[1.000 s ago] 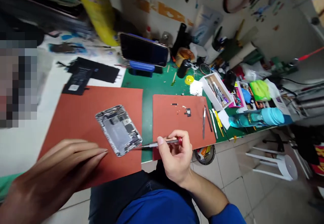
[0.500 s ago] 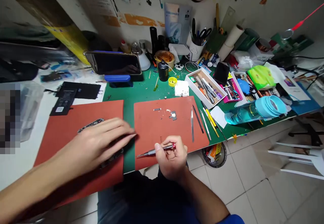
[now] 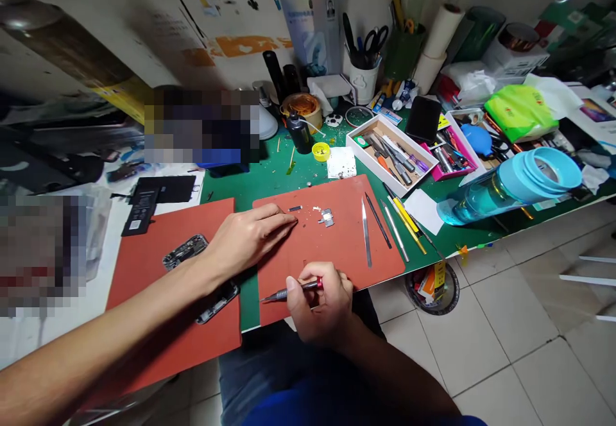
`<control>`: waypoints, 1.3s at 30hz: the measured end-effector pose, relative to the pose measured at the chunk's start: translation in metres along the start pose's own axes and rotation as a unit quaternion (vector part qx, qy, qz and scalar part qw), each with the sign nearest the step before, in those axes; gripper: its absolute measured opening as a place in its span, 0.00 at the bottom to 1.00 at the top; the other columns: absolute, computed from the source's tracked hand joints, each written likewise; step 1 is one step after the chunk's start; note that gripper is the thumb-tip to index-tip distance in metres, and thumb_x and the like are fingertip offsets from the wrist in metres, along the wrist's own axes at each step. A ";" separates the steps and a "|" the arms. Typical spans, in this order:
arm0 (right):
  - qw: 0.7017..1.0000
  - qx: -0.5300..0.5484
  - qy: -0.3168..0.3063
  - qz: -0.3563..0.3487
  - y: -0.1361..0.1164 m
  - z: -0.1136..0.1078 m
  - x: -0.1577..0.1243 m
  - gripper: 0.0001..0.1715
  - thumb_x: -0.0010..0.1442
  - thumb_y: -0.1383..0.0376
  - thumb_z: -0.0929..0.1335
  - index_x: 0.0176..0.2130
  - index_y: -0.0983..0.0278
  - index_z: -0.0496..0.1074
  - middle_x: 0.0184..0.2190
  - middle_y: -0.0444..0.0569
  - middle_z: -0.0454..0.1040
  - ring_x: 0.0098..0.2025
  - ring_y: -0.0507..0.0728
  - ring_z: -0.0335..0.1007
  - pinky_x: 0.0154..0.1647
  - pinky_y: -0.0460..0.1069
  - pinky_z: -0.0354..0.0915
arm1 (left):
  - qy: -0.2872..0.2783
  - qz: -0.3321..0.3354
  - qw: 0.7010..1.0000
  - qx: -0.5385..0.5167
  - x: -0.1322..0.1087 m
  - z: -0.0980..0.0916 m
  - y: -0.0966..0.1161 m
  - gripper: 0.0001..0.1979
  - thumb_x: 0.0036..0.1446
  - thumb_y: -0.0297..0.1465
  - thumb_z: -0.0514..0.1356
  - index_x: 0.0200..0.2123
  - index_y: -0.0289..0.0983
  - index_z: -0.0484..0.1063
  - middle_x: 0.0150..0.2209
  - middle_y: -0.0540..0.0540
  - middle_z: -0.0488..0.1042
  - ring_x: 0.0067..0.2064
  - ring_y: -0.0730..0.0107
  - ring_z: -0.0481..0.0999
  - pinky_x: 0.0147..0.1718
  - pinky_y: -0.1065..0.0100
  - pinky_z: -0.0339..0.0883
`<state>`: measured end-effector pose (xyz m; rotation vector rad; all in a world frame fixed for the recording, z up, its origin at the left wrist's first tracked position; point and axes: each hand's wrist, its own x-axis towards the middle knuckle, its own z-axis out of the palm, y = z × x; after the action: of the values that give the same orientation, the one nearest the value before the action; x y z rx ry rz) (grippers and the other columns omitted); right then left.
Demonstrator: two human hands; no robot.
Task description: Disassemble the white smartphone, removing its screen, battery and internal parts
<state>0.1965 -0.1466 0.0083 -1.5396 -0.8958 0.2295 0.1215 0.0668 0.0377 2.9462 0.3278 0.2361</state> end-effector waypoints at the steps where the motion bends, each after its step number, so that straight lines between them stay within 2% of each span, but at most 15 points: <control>1: 1.000 -0.003 0.004 -0.001 -0.001 0.000 0.001 0.11 0.66 0.66 0.73 0.42 0.57 0.66 0.19 0.33 0.68 0.16 0.49 0.65 0.22 0.44 0.64 | 0.002 -0.003 1.000 -0.003 0.000 0.000 0.000 0.18 0.79 0.35 0.51 0.52 0.38 0.82 0.43 0.43 0.82 0.39 0.65 0.82 0.29 0.67 0.69; 8: 1.000 0.014 0.003 0.002 -0.006 0.002 0.005 0.09 0.65 0.66 0.72 0.40 0.57 0.67 0.18 0.32 0.66 0.15 0.49 0.64 0.21 0.45 0.63 | 0.019 -0.007 0.999 -0.046 0.000 0.003 -0.003 0.19 0.80 0.36 0.50 0.52 0.39 0.82 0.43 0.42 0.81 0.41 0.66 0.81 0.35 0.68 0.74; 14: 1.000 0.007 0.001 0.014 0.003 0.004 -0.002 0.08 0.68 0.64 0.72 0.41 0.57 0.68 0.19 0.33 0.66 0.16 0.49 0.64 0.21 0.45 0.61 | -0.006 -0.010 0.998 -0.057 -0.007 0.004 -0.005 0.18 0.76 0.28 0.51 0.58 0.37 0.79 0.49 0.40 0.81 0.45 0.61 0.83 0.41 0.63 0.79; 17: 1.000 0.001 0.013 0.003 0.005 0.005 -0.003 0.08 0.67 0.64 0.73 0.40 0.57 0.68 0.19 0.33 0.67 0.16 0.48 0.64 0.21 0.44 0.62 | -0.002 -0.013 0.997 -0.072 -0.011 0.002 -0.004 0.19 0.76 0.27 0.51 0.59 0.37 0.79 0.50 0.39 0.81 0.47 0.59 0.83 0.44 0.61 0.80; 23: 1.000 0.007 0.006 0.006 0.004 0.002 -0.001 0.07 0.68 0.64 0.72 0.40 0.58 0.69 0.19 0.34 0.67 0.16 0.49 0.63 0.20 0.44 0.64 | 0.000 0.059 0.998 -0.034 -0.016 -0.001 -0.003 0.22 0.75 0.25 0.49 0.63 0.38 0.77 0.49 0.39 0.79 0.47 0.59 0.80 0.41 0.61 0.78; 29: 1.000 0.003 0.005 0.012 0.005 0.001 -0.002 0.07 0.69 0.63 0.73 0.41 0.58 0.70 0.22 0.37 0.71 0.18 0.49 0.66 0.20 0.44 0.65 | -0.014 0.034 0.998 -0.043 -0.014 0.003 0.000 0.23 0.76 0.26 0.47 0.64 0.38 0.76 0.47 0.38 0.78 0.47 0.56 0.79 0.41 0.58 0.79; 32: 1.000 0.013 0.012 0.009 0.006 0.001 -0.002 0.08 0.69 0.64 0.73 0.42 0.58 0.69 0.23 0.37 0.70 0.18 0.48 0.65 0.20 0.44 0.64 | -0.013 0.031 0.996 -0.081 -0.015 -0.004 0.000 0.23 0.75 0.24 0.48 0.65 0.39 0.75 0.50 0.39 0.79 0.49 0.58 0.81 0.44 0.58 0.80; 34: 1.000 0.016 0.011 0.011 0.006 0.001 -0.001 0.08 0.69 0.65 0.73 0.42 0.58 0.69 0.23 0.37 0.70 0.18 0.48 0.64 0.20 0.44 0.63 | 0.007 0.028 0.993 -0.117 -0.022 -0.016 -0.003 0.23 0.75 0.24 0.49 0.65 0.40 0.75 0.54 0.40 0.79 0.52 0.60 0.82 0.47 0.60 0.80; 36: 1.000 0.015 0.009 0.011 0.005 0.000 0.000 0.07 0.70 0.64 0.73 0.42 0.58 0.69 0.23 0.37 0.70 0.19 0.48 0.65 0.20 0.44 0.63 | 0.057 0.007 0.989 -0.136 -0.039 -0.032 -0.006 0.20 0.77 0.28 0.51 0.63 0.42 0.77 0.55 0.41 0.80 0.52 0.62 0.83 0.51 0.61 0.80; 39: 1.000 0.012 0.008 0.008 0.003 -0.003 0.003 0.07 0.70 0.63 0.72 0.42 0.59 0.70 0.23 0.37 0.71 0.19 0.50 0.67 0.20 0.44 0.65 | 0.160 -0.072 0.976 -0.127 -0.085 -0.053 -0.009 0.11 0.76 0.32 0.58 0.51 0.44 0.81 0.52 0.46 0.81 0.50 0.62 0.84 0.55 0.60 0.78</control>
<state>0.2011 -0.1466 0.0076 -1.5241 -0.8650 0.2383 0.0287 0.0637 0.0763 2.6137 0.5105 0.6815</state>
